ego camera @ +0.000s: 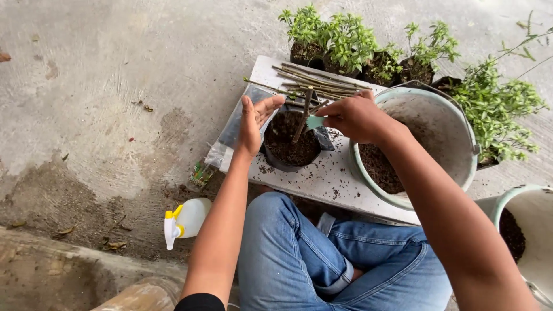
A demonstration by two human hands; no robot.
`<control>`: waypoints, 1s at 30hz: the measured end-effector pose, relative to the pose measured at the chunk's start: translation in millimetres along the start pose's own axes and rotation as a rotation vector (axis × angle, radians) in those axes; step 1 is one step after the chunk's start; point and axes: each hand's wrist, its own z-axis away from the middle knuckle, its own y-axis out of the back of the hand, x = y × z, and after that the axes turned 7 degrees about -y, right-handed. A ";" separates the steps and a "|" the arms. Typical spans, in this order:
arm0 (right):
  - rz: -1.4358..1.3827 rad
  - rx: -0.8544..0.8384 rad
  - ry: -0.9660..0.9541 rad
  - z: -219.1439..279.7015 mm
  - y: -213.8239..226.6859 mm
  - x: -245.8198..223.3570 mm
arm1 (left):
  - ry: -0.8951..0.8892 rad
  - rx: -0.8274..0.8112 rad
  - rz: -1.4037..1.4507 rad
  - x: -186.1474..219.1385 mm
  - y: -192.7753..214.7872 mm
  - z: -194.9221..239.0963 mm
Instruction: The person plants a woody cutting into a small black pot filled with soil. They use a small trowel to add soil from a bucket and press it around the stem. Finally, they water the newly potted cutting using a spray bottle.
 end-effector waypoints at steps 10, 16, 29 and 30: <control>0.182 0.404 0.335 -17.6 -25.9 21.0 | -0.022 0.024 0.013 0.7 -5.8 8.0; -0.024 0.384 0.265 -10.6 -17.6 19.3 | -0.003 0.056 0.075 -7.7 -5.1 5.1; -0.075 0.260 0.149 -27.3 -42.3 18.2 | 0.084 0.116 0.246 -21.3 -0.9 0.7; -0.083 0.243 0.124 -28.8 -44.5 21.2 | 0.085 0.117 0.249 -25.9 1.5 -2.1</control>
